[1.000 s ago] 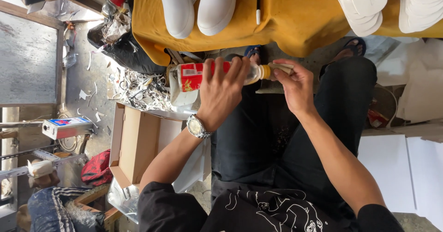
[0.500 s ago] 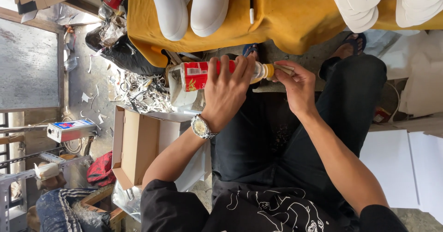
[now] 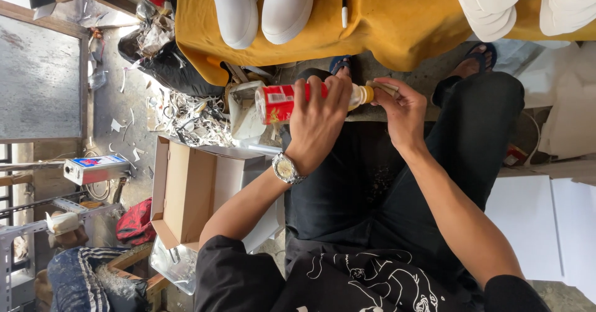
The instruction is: The person sits on the floor and wipes a white slip-on shoe with a cloth. They apply liquid from a bottle onto the cloth and continue wiping the shoe's upper and sole repeatedly.
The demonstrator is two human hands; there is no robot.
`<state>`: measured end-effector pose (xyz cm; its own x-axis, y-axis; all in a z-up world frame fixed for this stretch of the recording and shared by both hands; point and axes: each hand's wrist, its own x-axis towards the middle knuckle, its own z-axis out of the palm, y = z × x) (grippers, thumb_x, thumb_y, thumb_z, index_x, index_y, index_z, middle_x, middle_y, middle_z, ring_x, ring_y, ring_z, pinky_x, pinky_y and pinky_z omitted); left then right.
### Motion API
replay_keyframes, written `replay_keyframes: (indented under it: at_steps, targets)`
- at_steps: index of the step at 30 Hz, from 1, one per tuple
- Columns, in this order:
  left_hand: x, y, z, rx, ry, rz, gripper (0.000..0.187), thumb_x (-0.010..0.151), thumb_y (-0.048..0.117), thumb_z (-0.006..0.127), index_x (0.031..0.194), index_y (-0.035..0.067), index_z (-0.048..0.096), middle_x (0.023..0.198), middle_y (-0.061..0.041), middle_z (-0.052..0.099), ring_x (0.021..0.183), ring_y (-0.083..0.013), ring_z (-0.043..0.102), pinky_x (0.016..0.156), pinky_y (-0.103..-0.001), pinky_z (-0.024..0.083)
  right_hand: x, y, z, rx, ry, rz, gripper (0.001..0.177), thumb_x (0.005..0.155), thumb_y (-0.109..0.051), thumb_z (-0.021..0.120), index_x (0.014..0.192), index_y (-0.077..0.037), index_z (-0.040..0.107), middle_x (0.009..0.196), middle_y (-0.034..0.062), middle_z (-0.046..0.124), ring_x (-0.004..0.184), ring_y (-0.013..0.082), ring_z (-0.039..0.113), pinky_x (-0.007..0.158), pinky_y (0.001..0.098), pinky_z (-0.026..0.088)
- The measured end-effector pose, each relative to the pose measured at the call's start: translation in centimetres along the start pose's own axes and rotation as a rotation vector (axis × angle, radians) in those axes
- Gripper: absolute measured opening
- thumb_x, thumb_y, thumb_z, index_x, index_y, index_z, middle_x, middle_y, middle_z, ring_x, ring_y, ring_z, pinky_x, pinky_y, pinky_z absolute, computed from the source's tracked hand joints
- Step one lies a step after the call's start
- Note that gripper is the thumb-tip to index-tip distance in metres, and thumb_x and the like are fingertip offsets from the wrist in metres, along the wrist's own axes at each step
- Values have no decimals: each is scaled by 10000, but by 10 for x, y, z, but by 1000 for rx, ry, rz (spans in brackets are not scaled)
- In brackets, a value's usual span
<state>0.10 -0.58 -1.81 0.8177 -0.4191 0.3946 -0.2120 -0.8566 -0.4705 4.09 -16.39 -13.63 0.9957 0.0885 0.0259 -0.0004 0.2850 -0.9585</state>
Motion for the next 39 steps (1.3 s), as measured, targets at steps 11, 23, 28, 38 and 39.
replay_keyframes:
  at_steps: [11,23,28,38,39]
  targets:
    - [-10,-10,22,-321,14,-215,517,740,62,745,1253,109,700,1043,-58,678,986,-300,632,966,-498,428,5,23,-22,189,-56,123,279,985,9,689,1261,42,665,1067,222,725,948,230,746,821,334,642]
    - [-87,-194,127,-864,605,-1167,708,886,147,909,1447,101,480,1319,-106,606,1210,-287,667,1040,-475,655,14,-1,-30,439,-54,478,234,944,-56,672,1175,-27,700,1075,168,733,973,227,725,743,213,552]
    - [-91,-275,199,-800,689,-1361,566,795,115,899,1256,105,572,1163,-72,664,1044,-214,679,932,-376,647,16,8,-30,392,-36,492,232,943,-56,669,1172,-30,701,1073,142,733,983,217,723,748,207,551]
    - [-45,-306,289,-1212,769,-973,525,856,-91,874,1256,67,573,1148,-133,710,999,-237,743,846,-330,683,21,12,-29,302,-15,480,239,961,-53,656,1195,-32,696,1098,121,736,1018,188,716,771,196,577]
    - [-40,-304,278,-1211,767,-976,525,856,-91,874,1256,67,573,1148,-133,710,999,-237,743,846,-330,683,22,12,-28,301,-15,484,239,961,-53,656,1195,-32,696,1098,121,736,1018,188,716,771,196,577]
